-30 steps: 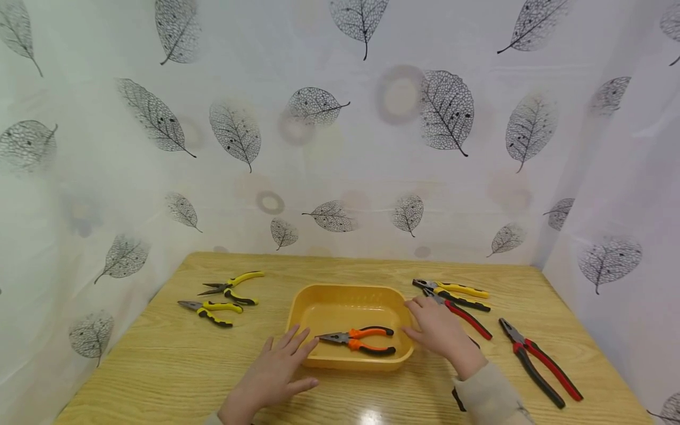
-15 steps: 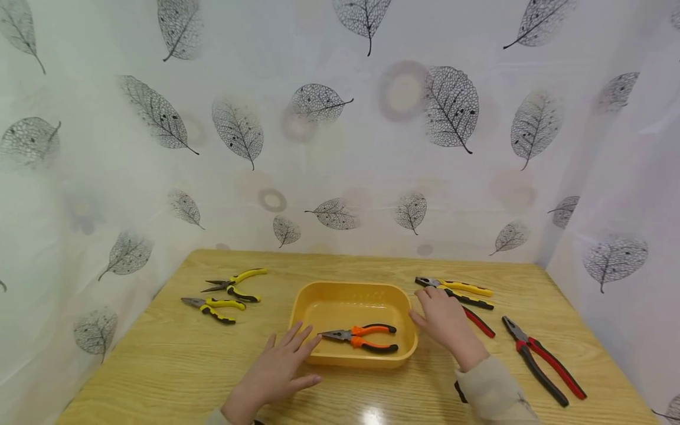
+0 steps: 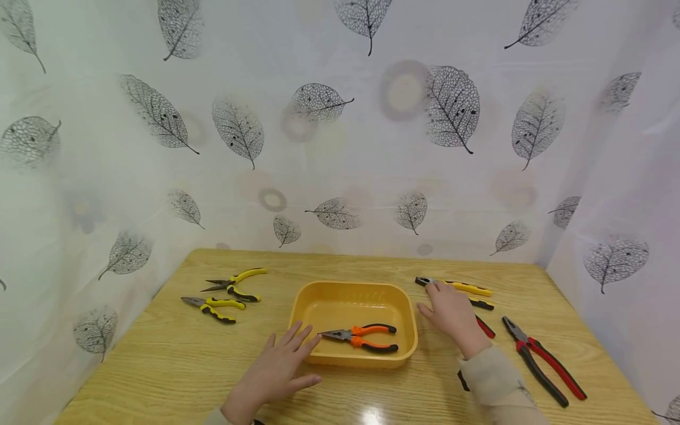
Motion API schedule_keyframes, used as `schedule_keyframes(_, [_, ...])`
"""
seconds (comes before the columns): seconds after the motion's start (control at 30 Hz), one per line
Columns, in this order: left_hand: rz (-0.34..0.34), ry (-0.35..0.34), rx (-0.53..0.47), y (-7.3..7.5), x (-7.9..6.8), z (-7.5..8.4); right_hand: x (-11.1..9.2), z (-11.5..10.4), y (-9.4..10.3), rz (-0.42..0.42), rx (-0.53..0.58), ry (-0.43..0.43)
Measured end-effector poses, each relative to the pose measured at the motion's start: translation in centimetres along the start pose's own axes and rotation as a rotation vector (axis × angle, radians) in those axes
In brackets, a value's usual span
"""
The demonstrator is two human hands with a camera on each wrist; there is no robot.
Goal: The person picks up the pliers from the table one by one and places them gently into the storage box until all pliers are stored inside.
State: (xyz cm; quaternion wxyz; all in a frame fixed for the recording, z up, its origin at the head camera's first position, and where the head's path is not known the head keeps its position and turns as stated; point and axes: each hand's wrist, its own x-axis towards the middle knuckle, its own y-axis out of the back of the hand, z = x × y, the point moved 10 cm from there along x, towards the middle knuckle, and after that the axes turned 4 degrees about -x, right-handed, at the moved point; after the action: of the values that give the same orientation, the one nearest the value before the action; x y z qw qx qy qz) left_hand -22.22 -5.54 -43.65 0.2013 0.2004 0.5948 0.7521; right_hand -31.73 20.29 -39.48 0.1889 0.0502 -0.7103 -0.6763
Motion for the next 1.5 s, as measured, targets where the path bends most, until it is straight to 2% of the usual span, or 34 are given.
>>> schedule_keyframes(0.17, [-0.016, 0.014, 0.000, -0.1, -0.1, -0.1, -0.3, 1.1, -1.0, -0.054, 0.002, -0.032])
schedule_keyframes(0.4, [-0.027, 0.024, -0.011, -0.1, -0.2, -0.2, -0.7, 2.3, -1.8, -0.067, 0.003, -0.069])
schedule_keyframes(0.8, [-0.032, 0.018, -0.011, -0.2, 0.0, -0.1, -1.2, 4.7, -3.9, -0.182, -0.021, -0.123])
schedule_keyframes(1.27, [-0.033, 0.017, -0.021, 0.0, 0.0, 0.1, -2.1, 5.8, -5.3, -0.347, 0.000, -0.178])
schedule_keyframes(1.5, [-0.020, 0.014, -0.025, 0.1, 0.0, 0.1, -2.2, 6.5, -6.1, -0.369, -0.014, -0.172])
